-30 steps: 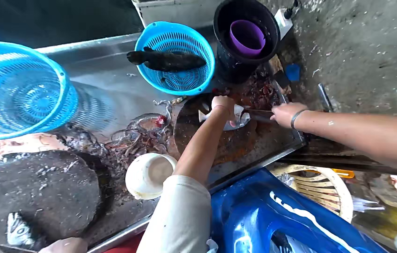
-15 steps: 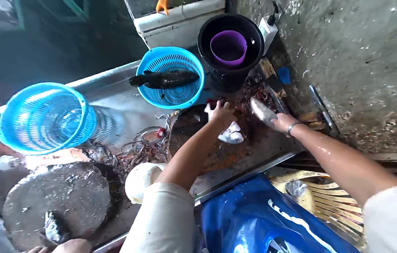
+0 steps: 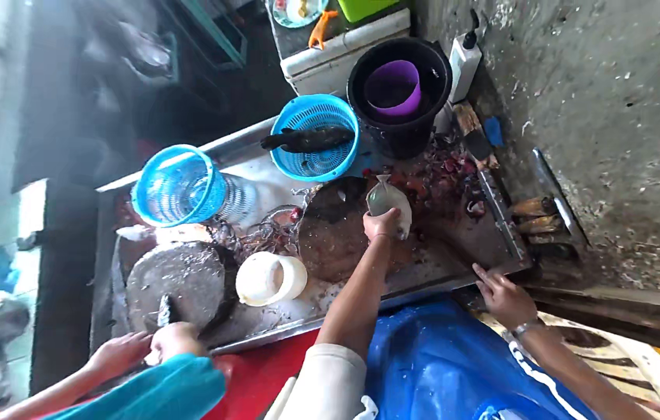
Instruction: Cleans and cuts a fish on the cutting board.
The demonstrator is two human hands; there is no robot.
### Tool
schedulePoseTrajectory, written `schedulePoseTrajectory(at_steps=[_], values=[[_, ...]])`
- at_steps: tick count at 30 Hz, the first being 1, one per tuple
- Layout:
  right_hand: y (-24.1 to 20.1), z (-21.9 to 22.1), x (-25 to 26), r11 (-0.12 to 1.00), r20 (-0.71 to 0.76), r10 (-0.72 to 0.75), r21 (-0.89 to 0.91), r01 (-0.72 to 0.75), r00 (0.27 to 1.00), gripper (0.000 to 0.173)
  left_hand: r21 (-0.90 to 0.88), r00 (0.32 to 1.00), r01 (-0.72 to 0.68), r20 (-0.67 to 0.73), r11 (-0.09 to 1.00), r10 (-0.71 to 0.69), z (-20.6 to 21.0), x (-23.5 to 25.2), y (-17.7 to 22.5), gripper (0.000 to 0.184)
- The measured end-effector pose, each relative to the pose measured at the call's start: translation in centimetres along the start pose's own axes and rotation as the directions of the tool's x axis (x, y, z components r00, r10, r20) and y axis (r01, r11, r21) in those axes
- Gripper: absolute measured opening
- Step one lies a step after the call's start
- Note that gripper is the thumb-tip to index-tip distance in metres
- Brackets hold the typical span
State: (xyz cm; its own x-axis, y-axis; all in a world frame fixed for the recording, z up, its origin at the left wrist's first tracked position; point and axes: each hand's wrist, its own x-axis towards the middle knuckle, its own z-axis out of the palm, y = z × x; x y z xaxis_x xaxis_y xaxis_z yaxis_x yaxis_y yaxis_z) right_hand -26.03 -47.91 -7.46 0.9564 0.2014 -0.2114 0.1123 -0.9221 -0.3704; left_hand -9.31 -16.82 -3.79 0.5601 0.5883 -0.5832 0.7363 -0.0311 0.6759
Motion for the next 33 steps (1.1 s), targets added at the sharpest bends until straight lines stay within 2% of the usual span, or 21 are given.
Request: schedulePoseTrajectory(at_steps=[1,3,4,5,7,9,10,11,13,15,16,19,21,23,27,33], values=[[-0.1,0.5,-0.5,0.995,0.006,-0.091,-0.035,0.091,0.996,0.045,-0.085,0.999,-0.025,0.030,0.996,0.028,-1.2,0.5,0.0,0.072],[-1.9,1.6,0.3,0.954,0.072,-0.291,-0.052,0.295,0.954,0.045,-0.177,0.983,-0.171,0.038,0.969,0.180,-4.9,0.5,0.3,0.062],[-3.4,1.7,1.8,0.931,0.150,-0.350,-0.054,0.361,0.925,0.047,-0.110,0.960,-0.276,0.006,0.955,0.279,-7.1,-0.4,0.7,0.062],[-5.2,1.4,4.1,0.927,0.222,-0.353,-0.045,0.372,0.909,0.050,0.030,0.924,-0.381,-0.028,0.924,0.382,-9.2,-1.4,1.0,0.063],[-9.1,-0.6,10.3,0.979,0.281,-0.199,0.010,0.204,0.939,0.053,0.338,0.803,-0.536,-0.080,0.773,0.591,-11.9,-3.1,1.1,0.062],[-11.7,-3.1,16.1,0.987,0.239,-0.017,0.160,-0.022,0.971,0.050,0.545,0.671,-0.633,0.032,0.550,0.741,-12.9,-4.2,-1.6,0.065],[-12.2,-3.8,17.7,0.948,0.207,0.027,0.305,-0.091,0.978,0.048,0.605,0.634,-0.652,0.104,0.457,0.766,-12.8,-3.7,-4.0,0.069],[-12.4,-4.1,18.2,0.892,0.192,0.044,0.434,-0.125,0.980,0.051,0.654,0.632,-0.641,0.153,0.402,0.760,-12.2,-2.6,-6.7,0.072],[-12.6,-3.6,16.8,0.800,0.199,0.040,0.581,-0.150,0.979,0.058,0.714,0.684,-0.585,0.180,0.384,0.707,-10.8,0.1,-11.7,0.074],[-14.3,-3.4,15.3,0.788,0.218,0.031,0.595,-0.158,0.976,0.053,0.708,0.753,-0.530,0.139,0.467,0.643,-10.3,1.0,-13.7,0.079],[-15.4,-2.8,14.4,0.821,0.192,0.030,0.555,-0.133,0.981,0.047,0.698,0.768,-0.518,0.125,0.495,0.628,-10.4,1.0,-14.1,0.079],[-18.5,-1.2,13.1,0.938,0.084,-0.028,0.347,-0.003,0.996,0.032,0.651,0.808,-0.509,0.137,0.563,0.572,-11.2,1.2,-11.8,0.078],[-19.9,-0.4,12.5,0.968,0.076,-0.042,0.248,0.021,0.996,0.030,0.623,0.812,-0.543,0.217,0.564,0.542,-11.7,2.3,-9.6,0.075],[-20.6,0.5,11.3,0.983,0.096,-0.009,0.185,-0.009,0.995,0.033,0.604,0.817,-0.561,0.294,0.566,0.496,-11.6,2.9,-8.9,0.074],[-21.2,1.1,9.0,0.997,0.115,0.022,0.066,-0.030,0.993,0.033,0.613,0.858,-0.504,0.274,0.609,0.435,-10.8,1.6,-9.8,0.081],[-21.6,1.5,6.1,0.992,0.185,0.077,-0.117,-0.055,0.980,0.038,0.597,0.864,-0.501,0.301,0.627,0.404,-10.1,2.8,-8.1,0.081]])
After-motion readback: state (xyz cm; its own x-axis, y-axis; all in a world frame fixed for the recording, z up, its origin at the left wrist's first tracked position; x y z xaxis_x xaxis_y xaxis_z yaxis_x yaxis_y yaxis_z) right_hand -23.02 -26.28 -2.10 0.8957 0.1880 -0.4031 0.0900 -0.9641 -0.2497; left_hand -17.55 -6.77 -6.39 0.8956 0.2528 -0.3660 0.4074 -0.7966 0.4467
